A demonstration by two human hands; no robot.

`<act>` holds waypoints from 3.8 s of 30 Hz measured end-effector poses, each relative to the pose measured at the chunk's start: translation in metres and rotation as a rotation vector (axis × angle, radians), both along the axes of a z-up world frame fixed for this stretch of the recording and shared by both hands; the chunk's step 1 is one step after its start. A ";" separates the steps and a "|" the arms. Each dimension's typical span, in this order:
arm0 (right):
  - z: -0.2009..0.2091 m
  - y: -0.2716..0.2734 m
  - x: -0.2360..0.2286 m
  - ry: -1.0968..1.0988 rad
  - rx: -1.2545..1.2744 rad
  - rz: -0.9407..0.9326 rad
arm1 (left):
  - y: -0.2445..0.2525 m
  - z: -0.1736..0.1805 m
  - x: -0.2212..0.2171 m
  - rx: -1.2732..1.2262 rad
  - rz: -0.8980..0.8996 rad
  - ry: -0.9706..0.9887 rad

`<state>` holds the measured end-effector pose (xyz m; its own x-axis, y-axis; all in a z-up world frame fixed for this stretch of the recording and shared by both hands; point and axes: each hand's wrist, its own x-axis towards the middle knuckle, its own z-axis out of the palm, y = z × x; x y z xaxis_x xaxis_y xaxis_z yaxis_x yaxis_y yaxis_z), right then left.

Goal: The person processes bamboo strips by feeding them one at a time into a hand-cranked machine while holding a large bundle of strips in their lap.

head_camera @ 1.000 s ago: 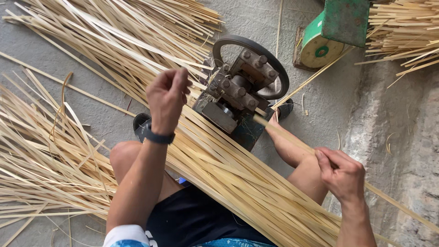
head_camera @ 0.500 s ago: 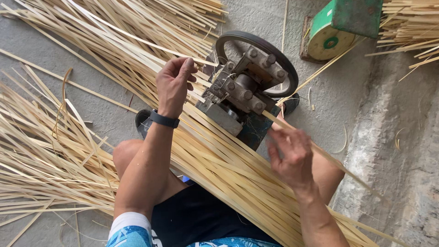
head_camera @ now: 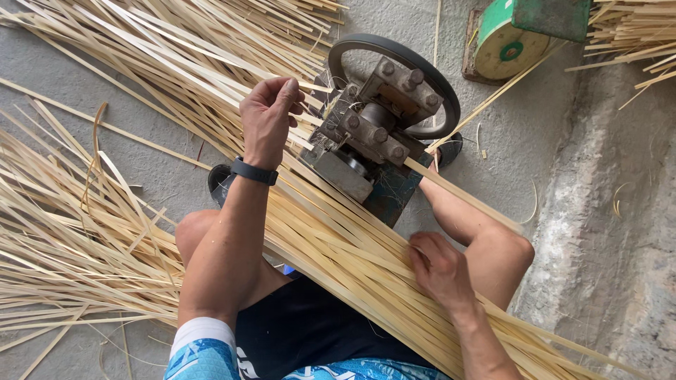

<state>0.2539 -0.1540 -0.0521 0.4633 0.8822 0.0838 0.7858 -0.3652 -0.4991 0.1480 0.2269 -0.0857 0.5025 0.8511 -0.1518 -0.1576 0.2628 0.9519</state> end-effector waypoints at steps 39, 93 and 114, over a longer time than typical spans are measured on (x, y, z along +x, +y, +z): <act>0.023 -0.110 0.069 0.658 0.238 -0.257 | 0.002 0.006 -0.008 -0.001 -0.023 0.029; 0.061 -0.114 0.092 0.425 -0.191 -0.431 | 0.003 -0.008 -0.003 0.020 -0.017 0.125; 0.089 -0.066 0.096 -0.220 -0.016 -0.290 | 0.005 -0.007 -0.007 0.025 -0.013 0.147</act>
<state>0.3502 -0.2197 0.0368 0.6669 0.7187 0.1967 0.7364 -0.5952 -0.3217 0.1414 0.2324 -0.0925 0.4876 0.8491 -0.2032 -0.0128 0.2397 0.9708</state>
